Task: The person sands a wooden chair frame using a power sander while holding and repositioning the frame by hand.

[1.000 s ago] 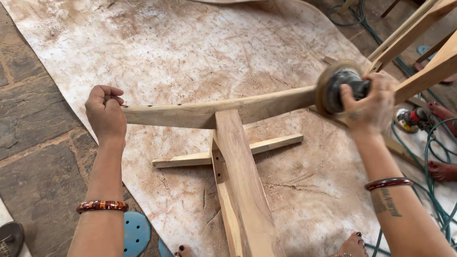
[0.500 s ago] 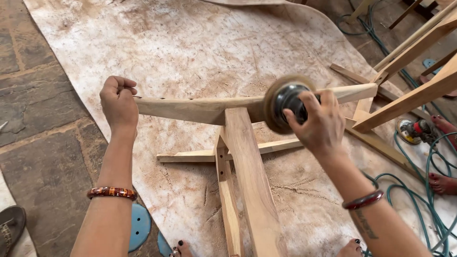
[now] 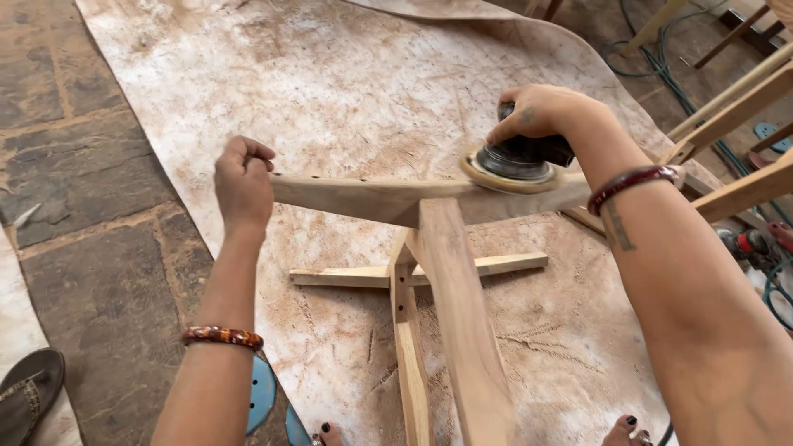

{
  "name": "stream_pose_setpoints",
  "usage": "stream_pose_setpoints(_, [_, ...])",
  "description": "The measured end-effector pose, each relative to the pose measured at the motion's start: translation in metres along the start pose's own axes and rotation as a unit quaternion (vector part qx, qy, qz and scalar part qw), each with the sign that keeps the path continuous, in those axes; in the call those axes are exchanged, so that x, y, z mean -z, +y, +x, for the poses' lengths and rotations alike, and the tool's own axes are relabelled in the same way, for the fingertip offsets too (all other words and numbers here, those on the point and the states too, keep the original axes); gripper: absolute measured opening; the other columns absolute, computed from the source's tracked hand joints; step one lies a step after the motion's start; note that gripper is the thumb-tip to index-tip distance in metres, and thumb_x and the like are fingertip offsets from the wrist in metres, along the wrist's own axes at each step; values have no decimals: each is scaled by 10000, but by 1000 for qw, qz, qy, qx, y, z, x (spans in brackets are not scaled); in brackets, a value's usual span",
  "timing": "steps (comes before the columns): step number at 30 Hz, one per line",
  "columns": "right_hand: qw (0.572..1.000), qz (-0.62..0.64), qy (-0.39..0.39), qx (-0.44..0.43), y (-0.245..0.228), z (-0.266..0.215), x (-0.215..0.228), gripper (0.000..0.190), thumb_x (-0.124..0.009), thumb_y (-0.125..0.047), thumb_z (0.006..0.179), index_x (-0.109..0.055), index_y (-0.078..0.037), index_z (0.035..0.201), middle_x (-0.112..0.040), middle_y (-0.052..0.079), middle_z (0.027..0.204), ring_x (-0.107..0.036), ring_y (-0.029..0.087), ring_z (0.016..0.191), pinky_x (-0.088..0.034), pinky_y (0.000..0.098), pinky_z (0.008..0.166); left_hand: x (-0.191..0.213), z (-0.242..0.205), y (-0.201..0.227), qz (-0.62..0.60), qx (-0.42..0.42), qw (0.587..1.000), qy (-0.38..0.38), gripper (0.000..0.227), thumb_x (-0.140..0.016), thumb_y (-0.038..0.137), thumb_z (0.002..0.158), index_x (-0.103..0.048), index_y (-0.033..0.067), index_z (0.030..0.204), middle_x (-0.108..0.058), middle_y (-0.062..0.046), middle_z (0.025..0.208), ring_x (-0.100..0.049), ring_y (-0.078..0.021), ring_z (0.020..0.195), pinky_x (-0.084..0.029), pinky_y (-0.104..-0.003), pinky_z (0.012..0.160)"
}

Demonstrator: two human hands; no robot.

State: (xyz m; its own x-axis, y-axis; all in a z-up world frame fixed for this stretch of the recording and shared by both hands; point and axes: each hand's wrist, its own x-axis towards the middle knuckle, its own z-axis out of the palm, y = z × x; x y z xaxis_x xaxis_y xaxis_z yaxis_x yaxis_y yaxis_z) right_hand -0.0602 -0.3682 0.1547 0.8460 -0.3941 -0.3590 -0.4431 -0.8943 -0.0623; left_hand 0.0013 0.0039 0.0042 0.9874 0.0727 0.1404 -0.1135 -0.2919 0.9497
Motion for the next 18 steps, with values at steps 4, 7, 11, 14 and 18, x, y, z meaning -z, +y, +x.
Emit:
stream_pose_setpoints(4, [999,-12,-41,-1,-2,38,-7,605,-823,-431,718,-669,-214,1261,-705,166,1230,-707,361,1036,-551,514,867,-1,4,-9,36,-34,999,4,226,-447,-34,910,-629,92,864,-656,-44,801,-593,-136,713,-502,-298,674])
stream_pose_setpoints(7, [998,-19,-57,5,3,46,-8,558,-804,-429,722,-717,-191,1219,-733,165,1200,-717,356,1021,-551,515,865,-1,5,-8,64,-49,996,26,213,-464,-19,905,-639,89,849,-663,-37,766,-593,-127,695,-481,-298,658])
stream_pose_setpoints(11, [1000,2,-31,4,13,30,-4,575,-806,-425,720,-692,-198,1235,-740,166,1151,-727,360,1003,-556,506,864,-4,6,-10,57,-34,998,23,214,-458,0,918,-645,94,876,-663,-48,782,-577,-153,690,-479,-327,649])
stream_pose_setpoints(14, [999,-9,23,29,17,9,-2,587,-807,-458,734,-671,-186,1236,-730,159,1146,-709,345,1016,-544,490,868,0,5,-6,69,-19,997,7,223,-444,8,927,-647,93,896,-680,-53,809,-610,-172,714,-501,-346,677])
stream_pose_setpoints(18, [996,-24,82,26,28,-25,-2,550,-773,-493,765,-676,-199,1220,-734,132,1158,-697,316,1042,-537,487,869,4,-1,-2,78,-55,995,10,248,-424,-2,921,-656,84,895,-703,-48,830,-665,-153,784,-520,-340,745])
